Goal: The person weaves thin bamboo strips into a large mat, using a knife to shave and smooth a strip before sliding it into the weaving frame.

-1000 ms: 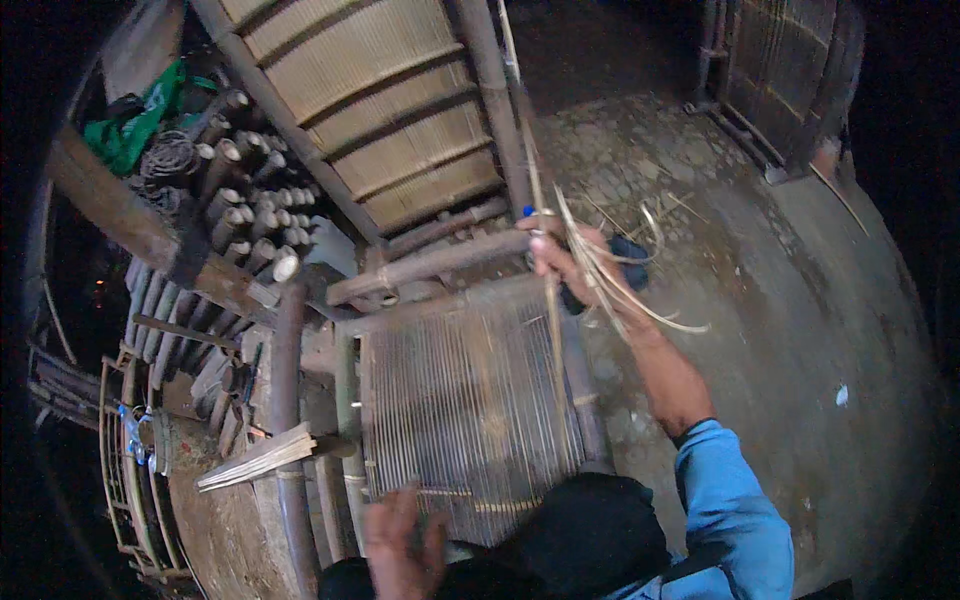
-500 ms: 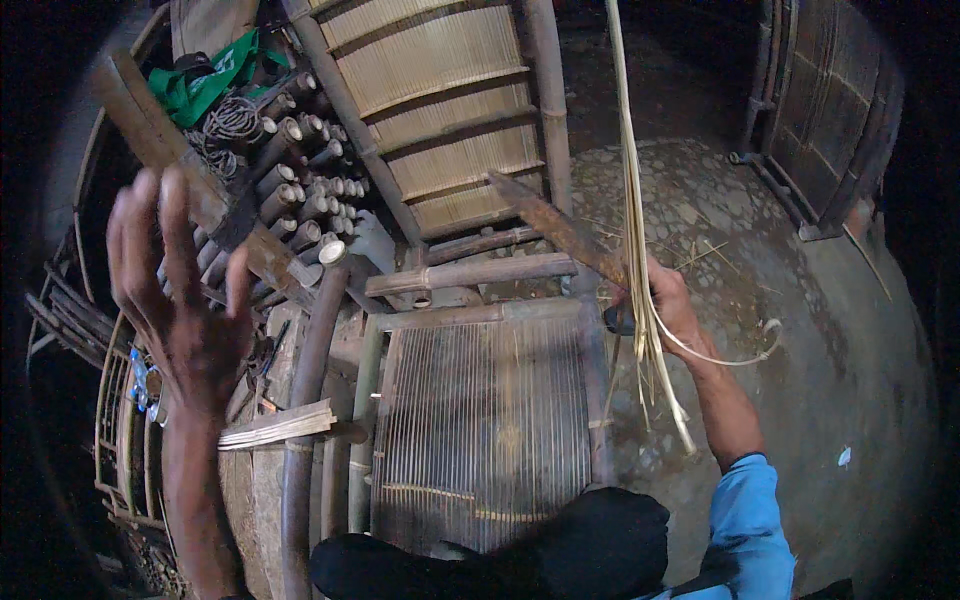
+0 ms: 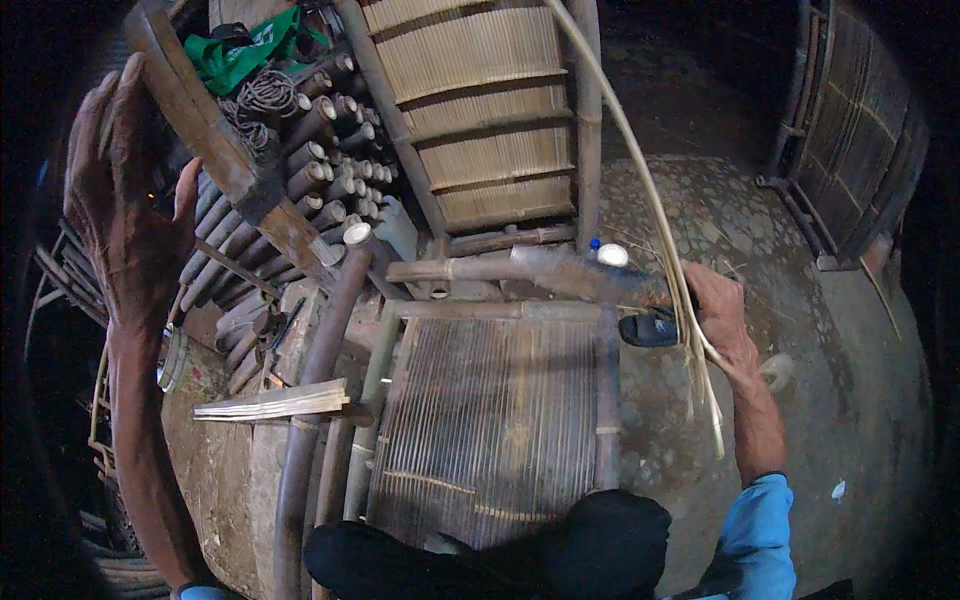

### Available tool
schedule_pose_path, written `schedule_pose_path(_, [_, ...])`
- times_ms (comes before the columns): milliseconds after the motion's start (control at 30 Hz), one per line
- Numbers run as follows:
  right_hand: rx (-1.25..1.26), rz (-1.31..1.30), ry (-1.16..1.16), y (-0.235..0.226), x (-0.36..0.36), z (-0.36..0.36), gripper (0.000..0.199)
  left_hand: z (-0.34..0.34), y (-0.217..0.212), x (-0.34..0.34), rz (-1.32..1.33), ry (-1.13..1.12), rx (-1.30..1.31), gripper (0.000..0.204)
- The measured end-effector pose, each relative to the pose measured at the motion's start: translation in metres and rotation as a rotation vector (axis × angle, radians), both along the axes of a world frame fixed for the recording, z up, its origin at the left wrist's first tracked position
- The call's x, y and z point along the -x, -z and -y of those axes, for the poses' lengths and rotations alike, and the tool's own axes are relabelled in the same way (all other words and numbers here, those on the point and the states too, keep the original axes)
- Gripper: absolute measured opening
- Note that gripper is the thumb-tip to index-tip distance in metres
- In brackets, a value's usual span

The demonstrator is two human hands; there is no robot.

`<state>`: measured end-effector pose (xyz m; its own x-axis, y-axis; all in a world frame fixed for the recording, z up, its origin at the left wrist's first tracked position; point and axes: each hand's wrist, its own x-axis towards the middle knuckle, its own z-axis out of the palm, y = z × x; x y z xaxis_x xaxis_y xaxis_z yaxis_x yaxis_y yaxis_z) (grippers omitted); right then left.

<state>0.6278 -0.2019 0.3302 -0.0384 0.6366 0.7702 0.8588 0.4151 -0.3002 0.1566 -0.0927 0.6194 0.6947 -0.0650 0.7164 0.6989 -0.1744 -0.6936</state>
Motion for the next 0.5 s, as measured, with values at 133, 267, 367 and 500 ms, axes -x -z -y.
schedule_pose_path(133, [0.099,0.223,0.085,0.020,-0.001,0.003,0.030,0.019,-0.018,0.006,-0.075,-0.076,-0.011,0.079])
schedule_pose_path(267, [0.055,0.544,0.066,0.029,-0.013,0.010,0.032,0.012,0.000,0.022,-0.104,-0.122,0.049,0.069])
schedule_pose_path(367, [0.053,0.646,0.051,0.035,-0.031,0.007,0.034,0.017,-0.001,0.072,-0.196,-0.243,0.164,0.062])
schedule_pose_path(500, [0.021,0.514,0.032,0.064,-0.062,-0.015,0.051,0.026,0.016,0.168,-0.084,-0.453,0.801,0.025])
